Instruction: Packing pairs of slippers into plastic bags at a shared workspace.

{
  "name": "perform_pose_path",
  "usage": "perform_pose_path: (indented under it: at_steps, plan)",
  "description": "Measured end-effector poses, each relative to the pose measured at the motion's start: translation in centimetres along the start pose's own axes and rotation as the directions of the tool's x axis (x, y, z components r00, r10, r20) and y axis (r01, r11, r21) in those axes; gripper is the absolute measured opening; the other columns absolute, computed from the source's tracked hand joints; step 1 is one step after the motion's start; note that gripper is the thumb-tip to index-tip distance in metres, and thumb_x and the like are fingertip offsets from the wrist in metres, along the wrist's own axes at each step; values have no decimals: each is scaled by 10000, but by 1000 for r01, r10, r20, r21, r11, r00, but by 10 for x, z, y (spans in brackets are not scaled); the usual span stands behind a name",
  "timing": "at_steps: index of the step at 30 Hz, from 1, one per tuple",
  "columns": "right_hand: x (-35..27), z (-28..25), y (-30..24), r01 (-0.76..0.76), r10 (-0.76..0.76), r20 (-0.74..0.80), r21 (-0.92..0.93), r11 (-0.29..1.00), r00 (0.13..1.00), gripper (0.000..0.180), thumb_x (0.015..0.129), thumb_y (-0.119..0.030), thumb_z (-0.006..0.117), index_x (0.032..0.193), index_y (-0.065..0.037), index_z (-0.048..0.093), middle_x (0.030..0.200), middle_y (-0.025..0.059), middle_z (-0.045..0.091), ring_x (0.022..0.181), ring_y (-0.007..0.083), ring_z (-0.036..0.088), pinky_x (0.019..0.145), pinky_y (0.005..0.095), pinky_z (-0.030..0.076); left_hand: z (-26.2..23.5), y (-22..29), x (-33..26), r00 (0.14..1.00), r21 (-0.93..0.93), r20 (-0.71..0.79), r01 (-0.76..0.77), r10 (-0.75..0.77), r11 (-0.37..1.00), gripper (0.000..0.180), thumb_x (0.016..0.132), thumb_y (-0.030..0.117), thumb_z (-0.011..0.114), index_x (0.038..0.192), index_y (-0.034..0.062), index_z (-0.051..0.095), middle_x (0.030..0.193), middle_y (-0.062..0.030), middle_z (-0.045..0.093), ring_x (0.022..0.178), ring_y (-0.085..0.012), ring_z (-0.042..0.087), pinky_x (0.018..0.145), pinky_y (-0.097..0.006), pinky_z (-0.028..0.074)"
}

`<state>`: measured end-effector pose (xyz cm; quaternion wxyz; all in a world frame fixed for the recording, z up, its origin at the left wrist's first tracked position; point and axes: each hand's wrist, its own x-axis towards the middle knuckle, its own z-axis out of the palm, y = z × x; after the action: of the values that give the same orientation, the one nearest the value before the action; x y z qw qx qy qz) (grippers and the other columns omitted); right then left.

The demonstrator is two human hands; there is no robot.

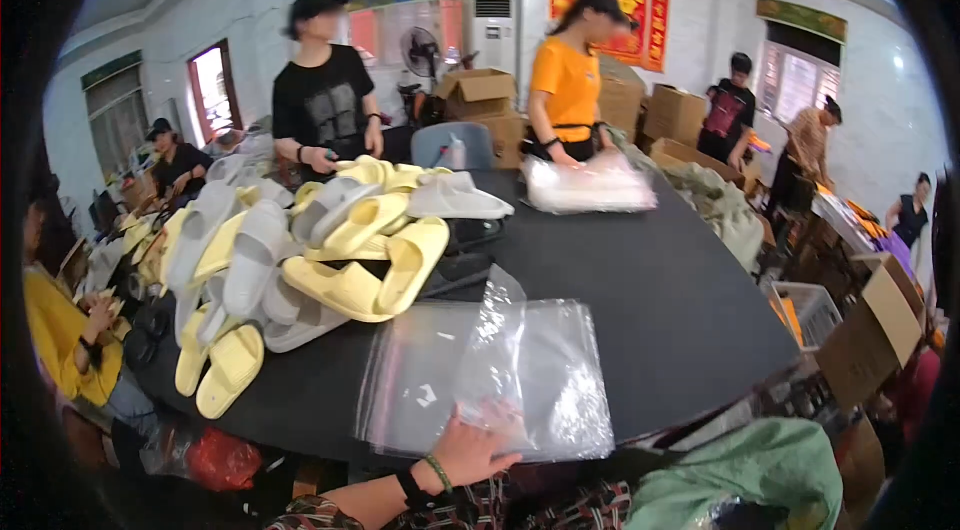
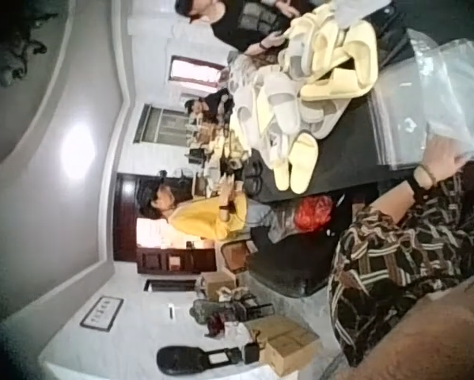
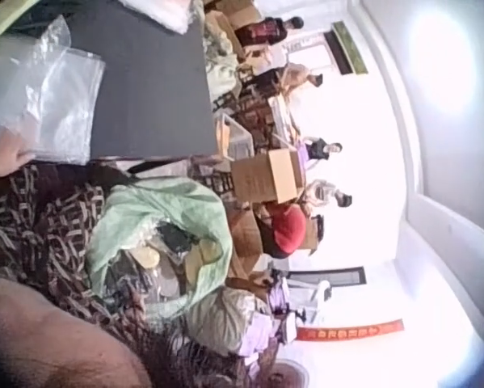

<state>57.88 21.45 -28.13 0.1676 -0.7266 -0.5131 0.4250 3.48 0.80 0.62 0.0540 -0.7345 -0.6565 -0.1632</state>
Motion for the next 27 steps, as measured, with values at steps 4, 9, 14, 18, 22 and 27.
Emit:
perform_pose_path:
  at_steps: [4, 9, 14, 18, 22, 27]
  plan:
    - [-87, -44, 109, -110, 124, -141, 109, 988, 982, 1475, 515, -350, 963, 1523, -75, -78, 1389, 251, 474, 1243, 365, 505, 1014, 467, 454, 1, 5, 6, 998, -19, 10, 59, -59, 998, 734, 917, 584, 509, 1429, 65, 425, 1355, -213, 534, 1327, -409, 421, 1094, -639, 212]
    - [-292, -66, 282, -241, 383, -440, 345, 907, 812, 1468, 520, -347, 961, 1522, -70, -75, 1383, 253, 479, 1241, 365, 507, 1011, 466, 458, -3, -6, 15, 978, -61, 173, 127, -115, 990, 382, 841, 439, 661, 1105, 168, 708, 1449, -271, 407, 1384, -462, 308, 1091, -693, 168]
    - [-298, -52, 114, -638, 706, -157, 327, 697, 691, 1576, 447, -484, 967, 1520, -46, -101, 1494, 257, 362, 1333, 356, 433, 1106, 421, 377, -15, 12, 6, 984, 103, 154, 71, -87, 992, 553, 910, 449, 577, 1401, 202, 520, 1473, -258, 387, 1390, -447, 307, 1105, -650, 189]
    - [-329, -52, 170, -571, 689, -281, 400, 717, 668, 1532, 500, -400, 973, 1518, -59, -119, 1429, 231, 450, 1298, 329, 472, 1071, 434, 414, -9, 22, 22, 992, 95, 119, -45, 33, 994, 539, 955, 458, 529, 1450, 252, 476, 1460, -259, 411, 1356, -441, 364, 1075, -639, 266]
    - [-329, -47, 157, -441, 625, -247, 524, 729, 740, 1465, 530, -345, 971, 1526, -112, -76, 1426, 213, 446, 1298, 315, 469, 1069, 432, 417, -9, 14, 20, 991, 87, 134, -41, 29, 995, 540, 957, 454, 528, 1453, 247, 471, 1469, -254, 402, 1361, -438, 358, 1076, -642, 260]
    - [-325, -38, 155, -475, 649, -287, 488, 732, 705, 1540, 466, -381, 987, 1506, -28, -92, 1449, 224, 417, 1307, 325, 460, 1082, 433, 404, -8, 11, 15, 987, 150, 158, -8, -16, 989, 545, 958, 466, 524, 1460, 261, 463, 1487, -237, 386, 1380, -421, 341, 1092, -633, 243]
